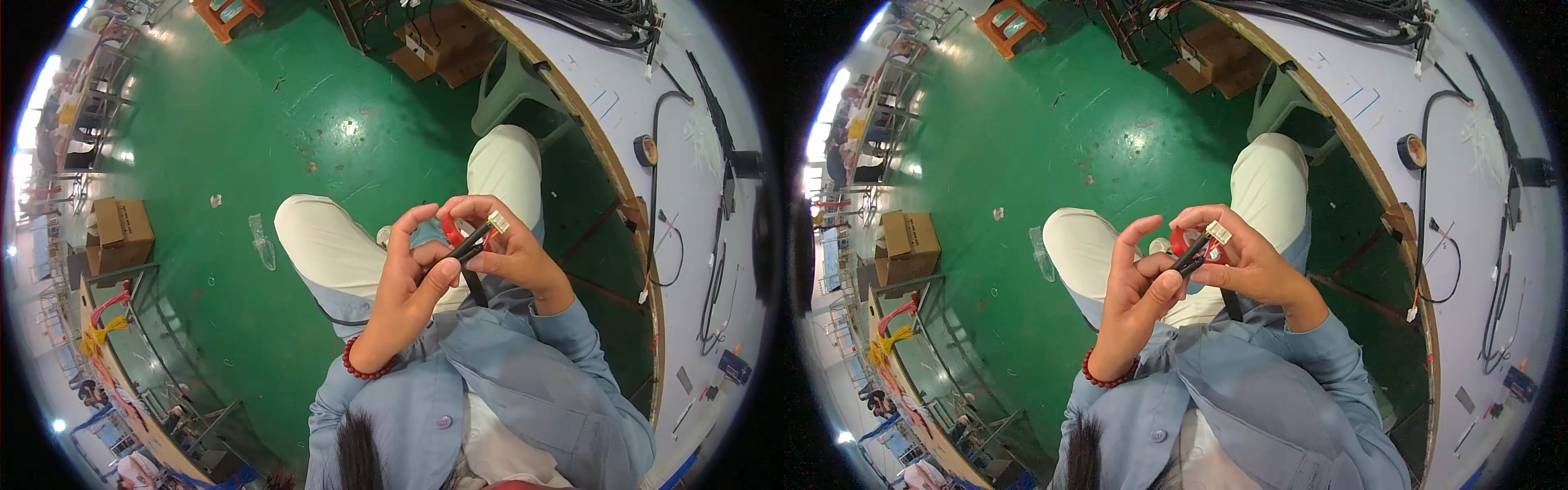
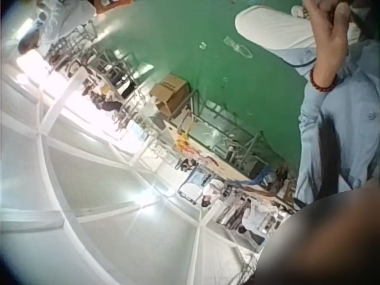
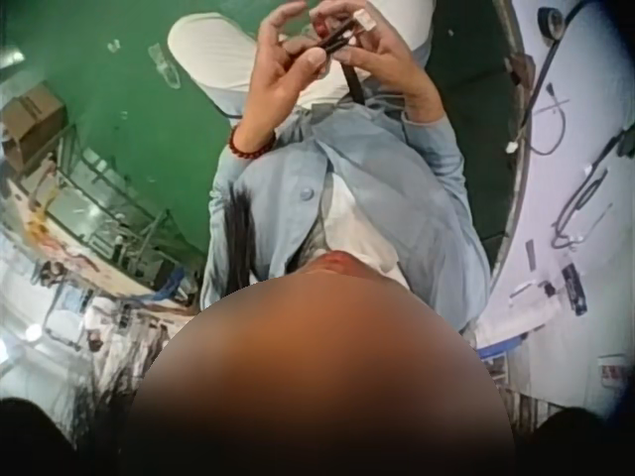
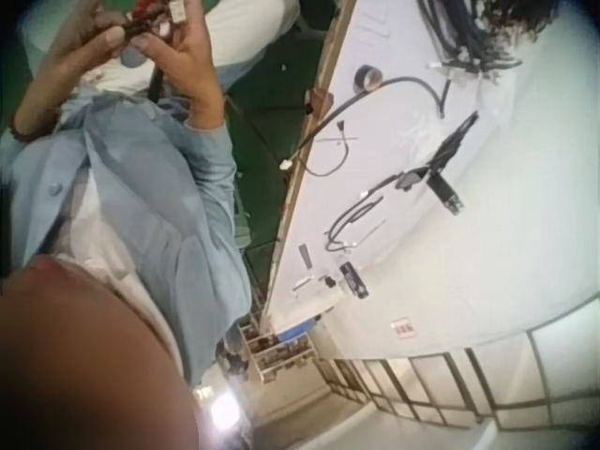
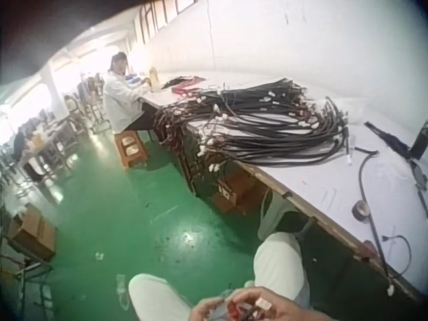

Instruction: Applying electrical tape to secure and bundle wires within a harness on an assembly line.

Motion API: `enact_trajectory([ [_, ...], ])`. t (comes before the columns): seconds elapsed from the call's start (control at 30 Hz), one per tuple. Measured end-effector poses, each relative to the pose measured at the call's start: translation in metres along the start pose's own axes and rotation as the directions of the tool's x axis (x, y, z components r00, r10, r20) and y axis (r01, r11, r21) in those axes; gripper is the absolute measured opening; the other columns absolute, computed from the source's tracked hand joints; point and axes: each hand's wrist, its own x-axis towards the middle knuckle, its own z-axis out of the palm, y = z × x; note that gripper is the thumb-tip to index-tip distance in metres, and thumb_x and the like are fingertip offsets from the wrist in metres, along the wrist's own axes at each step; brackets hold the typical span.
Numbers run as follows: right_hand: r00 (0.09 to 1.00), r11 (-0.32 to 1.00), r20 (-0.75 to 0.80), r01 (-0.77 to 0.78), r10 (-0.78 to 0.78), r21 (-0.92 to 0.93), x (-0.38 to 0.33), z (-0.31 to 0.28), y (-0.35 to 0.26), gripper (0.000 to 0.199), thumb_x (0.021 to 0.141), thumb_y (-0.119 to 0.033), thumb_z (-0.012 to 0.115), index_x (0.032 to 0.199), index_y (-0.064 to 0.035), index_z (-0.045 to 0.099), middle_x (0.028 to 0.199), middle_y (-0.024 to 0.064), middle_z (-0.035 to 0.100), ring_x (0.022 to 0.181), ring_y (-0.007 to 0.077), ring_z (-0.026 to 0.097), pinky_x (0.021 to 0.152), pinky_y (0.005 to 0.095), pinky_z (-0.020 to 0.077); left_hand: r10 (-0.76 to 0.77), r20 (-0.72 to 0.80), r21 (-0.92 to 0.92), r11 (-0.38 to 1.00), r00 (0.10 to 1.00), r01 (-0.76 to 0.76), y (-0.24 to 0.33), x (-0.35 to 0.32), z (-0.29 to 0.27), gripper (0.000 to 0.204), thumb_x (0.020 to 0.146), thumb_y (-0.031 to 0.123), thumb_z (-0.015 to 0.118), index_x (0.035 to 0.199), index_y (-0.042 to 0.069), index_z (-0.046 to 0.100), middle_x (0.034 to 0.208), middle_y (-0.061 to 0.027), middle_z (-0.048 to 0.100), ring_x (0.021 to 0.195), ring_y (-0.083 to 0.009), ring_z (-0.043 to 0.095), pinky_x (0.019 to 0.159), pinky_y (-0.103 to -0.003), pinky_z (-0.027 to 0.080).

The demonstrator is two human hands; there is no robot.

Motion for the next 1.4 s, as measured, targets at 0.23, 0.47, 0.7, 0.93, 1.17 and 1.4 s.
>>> enact_trajectory([
  [0.23,1.000,0.999,0.015,0.010,-0.011,0.048,0.000,-0.002,0.000,0.055,0.071,-0.007,0.073,0.117,-0.0026,0.045,0.127,0.0169,0.040,0.118,0.0218,0.042,0.099,0.0338,0.0366,-0.059,0.045,-0.003,0.998,0.997,0.059,-0.006,0.001,-0.006,0.039,0.092,0.017,0.056,0.123,0.003,0.035,0.077,-0.0058,0.057,0.058,-0.0029,0.041,0.049,-0.016,0.030],
  [0.47,0.999,0.997,0.012,0.035,-0.036,0.072,0.000,-0.003,0.005,0.057,0.069,-0.011,0.077,0.116,-0.0032,0.046,0.126,0.0186,0.042,0.119,0.0230,0.042,0.099,0.0353,0.0354,-0.039,0.047,-0.056,0.998,0.998,0.042,-0.005,-0.001,-0.002,0.030,0.092,0.017,0.055,0.114,0.004,0.038,0.080,-0.0057,0.057,0.060,-0.0027,0.042,0.051,-0.016,0.030],
  [0.7,0.996,0.996,0.027,0.081,-0.082,0.024,0.003,-0.006,0.006,0.055,0.069,-0.010,0.076,0.116,-0.0038,0.046,0.127,0.0184,0.043,0.120,0.0244,0.041,0.102,0.0366,0.0314,-0.017,0.055,-0.038,0.999,0.998,0.019,-0.008,-0.001,-0.003,0.026,0.093,0.016,0.055,0.111,0.004,0.041,0.081,-0.0051,0.056,0.065,-0.0033,0.045,0.052,-0.016,0.031],
  [0.93,0.999,0.998,-0.022,0.025,-0.024,0.066,-0.001,0.001,0.004,0.055,0.070,-0.009,0.072,0.118,-0.0013,0.046,0.123,0.0168,0.045,0.113,0.0215,0.045,0.096,0.0325,0.0381,0.008,0.042,-0.006,1.000,0.999,-0.008,-0.013,-0.002,-0.006,0.023,0.092,0.013,0.055,0.109,0.002,0.045,0.086,-0.0060,0.056,0.069,-0.0053,0.048,0.056,-0.017,0.036],
  [1.17,0.957,0.959,-0.089,-0.280,0.275,-0.047,-0.021,0.004,0.009,0.060,0.073,-0.023,0.058,0.125,0.0023,0.043,0.114,0.0089,0.048,0.104,0.0157,0.048,0.091,0.0283,0.0393,0.392,-0.068,0.388,0.858,0.918,-0.337,-0.029,0.003,-0.001,0.011,0.089,0.001,0.055,0.100,-0.001,0.055,0.082,-0.0070,0.058,0.068,-0.0096,0.054,0.061,-0.021,0.044],
  [1.4,0.974,0.932,-0.214,-0.003,-0.080,-0.363,-0.021,0.029,0.008,0.056,0.075,-0.028,0.060,0.119,0.0026,0.045,0.109,0.0081,0.050,0.096,0.0135,0.050,0.083,0.0265,0.0420,0.509,-0.043,0.634,0.679,0.860,-0.370,-0.028,0.006,0.000,0.016,0.083,-0.008,0.058,0.098,-0.003,0.057,0.080,-0.0116,0.062,0.070,-0.0146,0.059,0.063,-0.023,0.046],
])
